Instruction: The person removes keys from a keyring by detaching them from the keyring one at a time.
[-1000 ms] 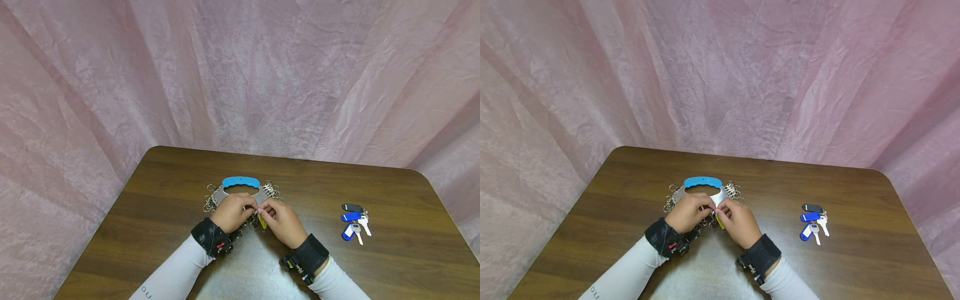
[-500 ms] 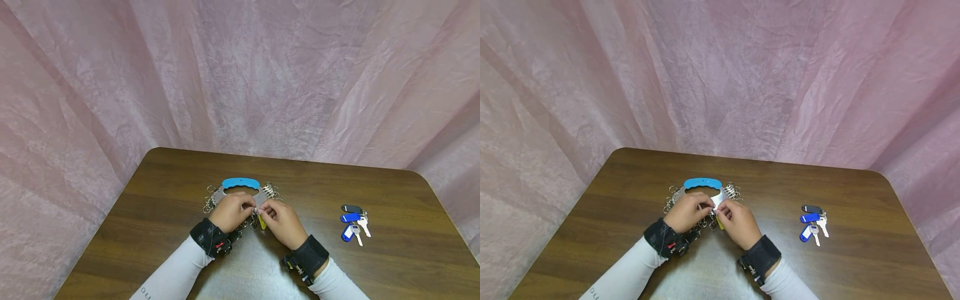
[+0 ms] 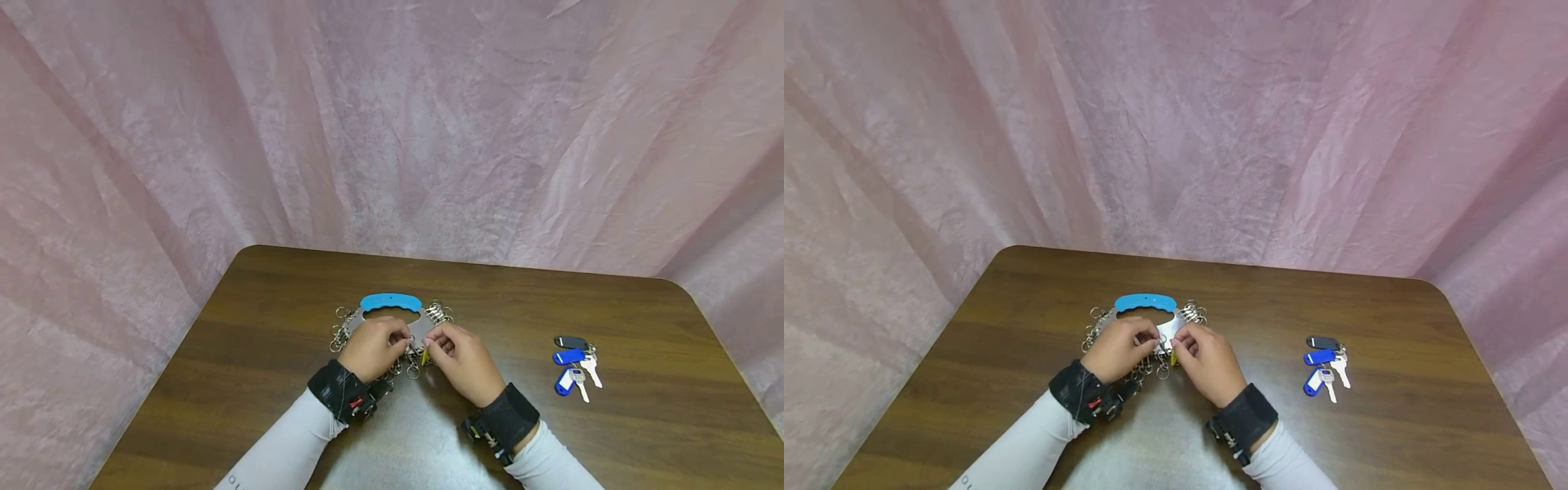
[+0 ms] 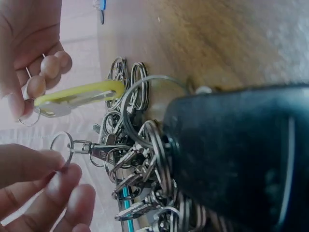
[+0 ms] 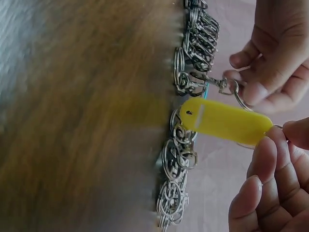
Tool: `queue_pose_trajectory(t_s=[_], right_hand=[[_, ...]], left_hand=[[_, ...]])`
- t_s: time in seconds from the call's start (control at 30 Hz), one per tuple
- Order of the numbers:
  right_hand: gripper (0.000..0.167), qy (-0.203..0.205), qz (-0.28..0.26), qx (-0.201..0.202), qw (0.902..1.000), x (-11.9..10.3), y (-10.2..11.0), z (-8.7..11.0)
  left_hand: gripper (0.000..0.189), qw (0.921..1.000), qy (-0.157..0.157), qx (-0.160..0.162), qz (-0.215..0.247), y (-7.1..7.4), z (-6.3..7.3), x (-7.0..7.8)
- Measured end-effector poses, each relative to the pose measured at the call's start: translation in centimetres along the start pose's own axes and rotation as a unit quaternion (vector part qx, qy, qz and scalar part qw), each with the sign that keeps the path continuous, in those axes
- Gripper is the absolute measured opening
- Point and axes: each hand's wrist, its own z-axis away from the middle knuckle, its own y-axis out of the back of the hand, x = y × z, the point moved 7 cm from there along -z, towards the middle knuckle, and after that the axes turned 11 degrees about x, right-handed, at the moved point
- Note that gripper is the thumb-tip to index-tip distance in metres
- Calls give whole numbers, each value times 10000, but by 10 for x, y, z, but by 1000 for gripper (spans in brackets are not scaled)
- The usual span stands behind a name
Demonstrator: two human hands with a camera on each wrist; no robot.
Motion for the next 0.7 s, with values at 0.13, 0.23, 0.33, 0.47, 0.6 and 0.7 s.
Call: queue_pose_trajectory(t_s=[0.13, 0.23, 0.33, 0.47, 0.6, 0.7], right_hand=[[4, -186, -105, 161, 9996, 0, 5, -1], [6, -326, -206, 264, 9989, 1, 9, -2], [4, -400, -232, 346, 9983, 3, 13, -2], [3, -436, -192, 372, 9982, 6, 19, -1], [4, -373, -133, 412, 9984, 10, 24, 1], [5, -280, -63, 476, 9985, 11, 30, 2]], left_hand=[[6, 9996, 219, 94, -126, 1, -1, -5], [8, 9991, 367, 132, -140, 3, -2, -9], [9, 9990, 410, 124, -145, 3, -3, -11], [8, 9990, 390, 112, -176, 3, -3, -14], [6, 9988, 448, 162, -122, 5, -2, -16], [5, 9984, 533, 154, -74, 8, 0, -18]])
